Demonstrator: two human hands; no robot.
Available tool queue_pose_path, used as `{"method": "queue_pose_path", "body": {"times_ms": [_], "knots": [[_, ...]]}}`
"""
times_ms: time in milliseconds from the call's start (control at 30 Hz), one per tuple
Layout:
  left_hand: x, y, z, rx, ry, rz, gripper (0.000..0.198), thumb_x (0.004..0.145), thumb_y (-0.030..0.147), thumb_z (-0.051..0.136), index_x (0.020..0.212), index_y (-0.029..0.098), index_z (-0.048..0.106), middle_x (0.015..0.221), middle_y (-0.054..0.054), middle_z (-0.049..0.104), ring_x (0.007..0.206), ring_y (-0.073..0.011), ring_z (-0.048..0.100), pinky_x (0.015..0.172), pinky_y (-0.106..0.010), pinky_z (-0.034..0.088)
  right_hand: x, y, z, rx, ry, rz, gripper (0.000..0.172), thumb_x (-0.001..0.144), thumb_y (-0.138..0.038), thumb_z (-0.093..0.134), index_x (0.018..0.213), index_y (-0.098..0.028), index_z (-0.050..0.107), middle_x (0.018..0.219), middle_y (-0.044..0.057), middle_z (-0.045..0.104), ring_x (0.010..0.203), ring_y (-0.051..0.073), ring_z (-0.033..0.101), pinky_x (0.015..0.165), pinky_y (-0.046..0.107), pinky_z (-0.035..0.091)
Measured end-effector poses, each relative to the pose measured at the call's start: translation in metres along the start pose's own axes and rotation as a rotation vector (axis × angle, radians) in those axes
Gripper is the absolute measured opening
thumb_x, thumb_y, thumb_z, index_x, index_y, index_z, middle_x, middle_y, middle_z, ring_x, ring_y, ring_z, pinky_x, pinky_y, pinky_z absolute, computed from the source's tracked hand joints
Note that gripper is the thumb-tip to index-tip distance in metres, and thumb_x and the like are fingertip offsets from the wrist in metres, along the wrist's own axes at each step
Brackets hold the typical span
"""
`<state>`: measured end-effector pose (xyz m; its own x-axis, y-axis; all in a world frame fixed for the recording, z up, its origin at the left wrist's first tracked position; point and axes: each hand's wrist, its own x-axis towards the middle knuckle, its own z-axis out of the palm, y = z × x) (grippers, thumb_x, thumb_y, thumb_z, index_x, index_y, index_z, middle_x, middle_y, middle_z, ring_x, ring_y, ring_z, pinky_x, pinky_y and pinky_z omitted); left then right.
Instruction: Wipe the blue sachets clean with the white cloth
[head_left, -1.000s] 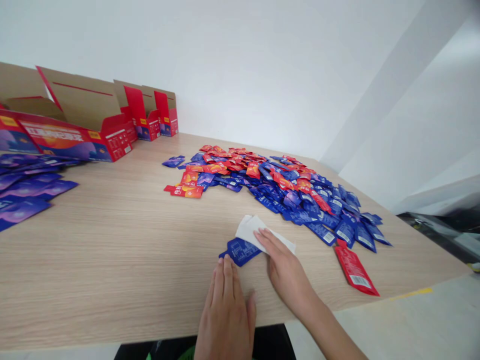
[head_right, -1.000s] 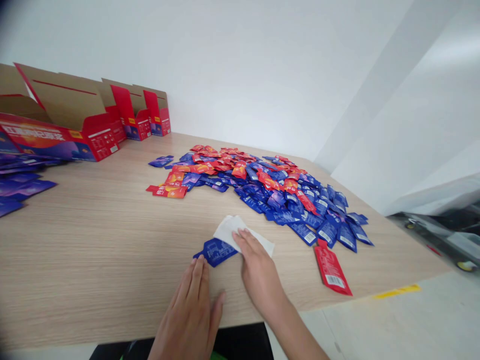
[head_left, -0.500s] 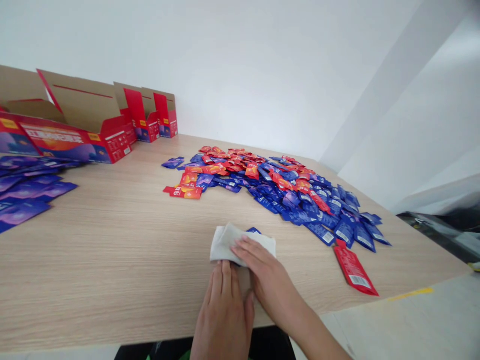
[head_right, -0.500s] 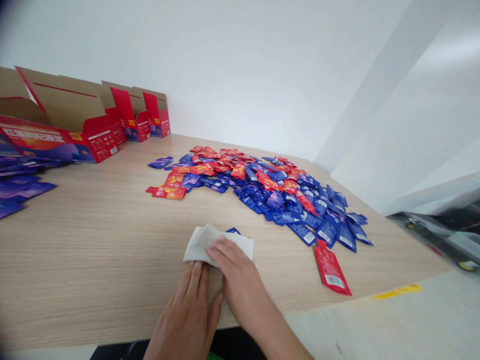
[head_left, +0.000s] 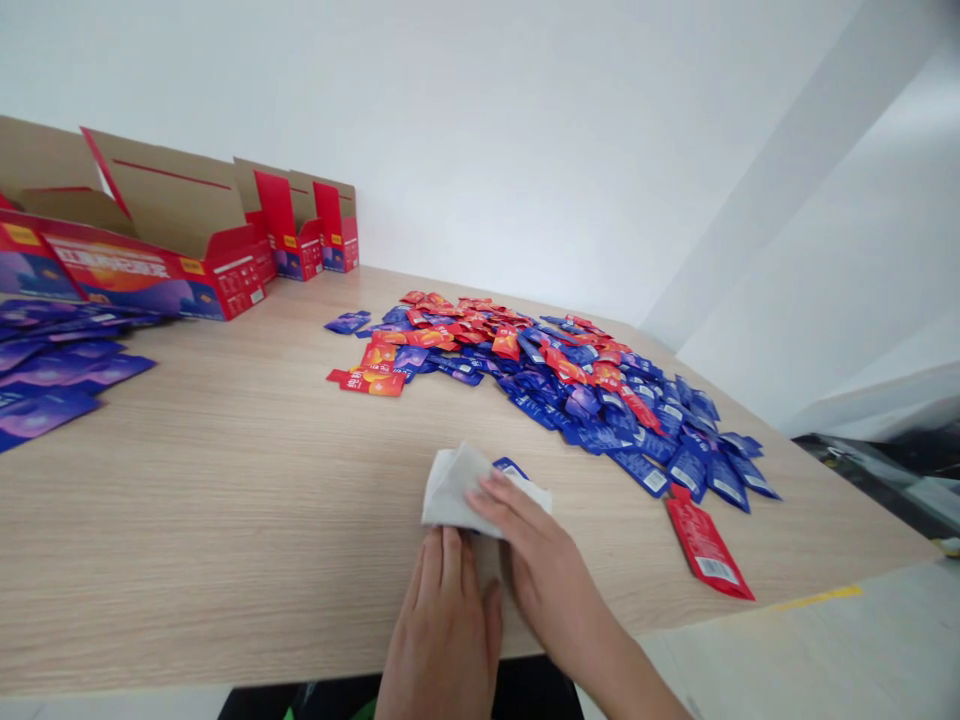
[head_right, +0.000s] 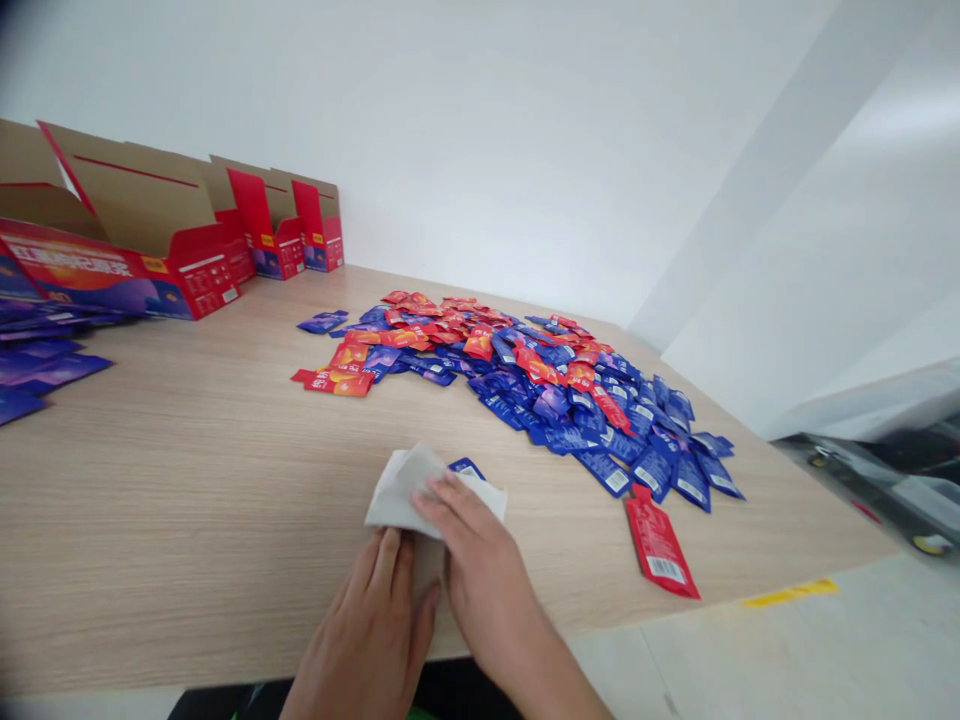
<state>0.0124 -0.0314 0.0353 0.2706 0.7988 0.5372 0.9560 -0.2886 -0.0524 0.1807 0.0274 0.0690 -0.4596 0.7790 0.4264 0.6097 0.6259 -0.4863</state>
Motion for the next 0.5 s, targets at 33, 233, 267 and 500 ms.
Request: {"method": "queue_pose_path", "body": {"times_ms": [33,233,267,500], "knots": [[0.001,-0.001,-0.001,-0.006,-0.016,-0.007,0.043,0.098,0.029,0.052,0.133,0.008,0.063,0.132,-0.015,0.074,0.122,-0.0249,0.07,0.1,-0.034,0.061,0.002,-0.005,0.006,0.004,-0.045,-0.031,0.071,0.089,0.003,0.044,0.151,-0.027,0.06,0.159,0.005,0.056,0.152,0.02,0.045,0.126,0.046,0.04],[0.005,0.001,-0.008,0.062,0.084,0.024,0.048,0.095,0.029,0.055,0.133,0.0,0.061,0.134,-0.019,0.072,0.124,-0.0287,0.069,0.098,-0.035,0.063,-0.001,0.034,-0.007,-0.166,0.0,0.124,0.082,0.079,0.011,0.036,0.152,-0.019,0.058,0.159,0.01,0.056,0.151,0.021,0.047,0.127,0.051,0.037],[0.006,0.002,-0.008,0.067,0.089,0.016,0.048,0.094,0.027,0.055,0.133,-0.001,0.061,0.133,-0.019,0.073,0.123,-0.0286,0.07,0.097,-0.035,0.063,-0.004,0.045,-0.014,-0.206,0.025,0.178,0.081,0.079,0.01,0.037,0.151,-0.017,0.059,0.158,0.012,0.056,0.15,0.023,0.048,0.127,0.052,0.038],[0.003,0.005,-0.002,0.009,0.112,-0.019,0.047,0.095,0.026,0.053,0.134,0.0,0.06,0.136,-0.02,0.07,0.126,-0.0284,0.067,0.1,-0.035,0.061,-0.003,0.039,-0.033,-0.137,0.147,0.207,0.07,0.089,0.003,0.039,0.15,-0.024,0.061,0.154,0.007,0.061,0.146,0.023,0.054,0.125,0.052,0.041]]}}
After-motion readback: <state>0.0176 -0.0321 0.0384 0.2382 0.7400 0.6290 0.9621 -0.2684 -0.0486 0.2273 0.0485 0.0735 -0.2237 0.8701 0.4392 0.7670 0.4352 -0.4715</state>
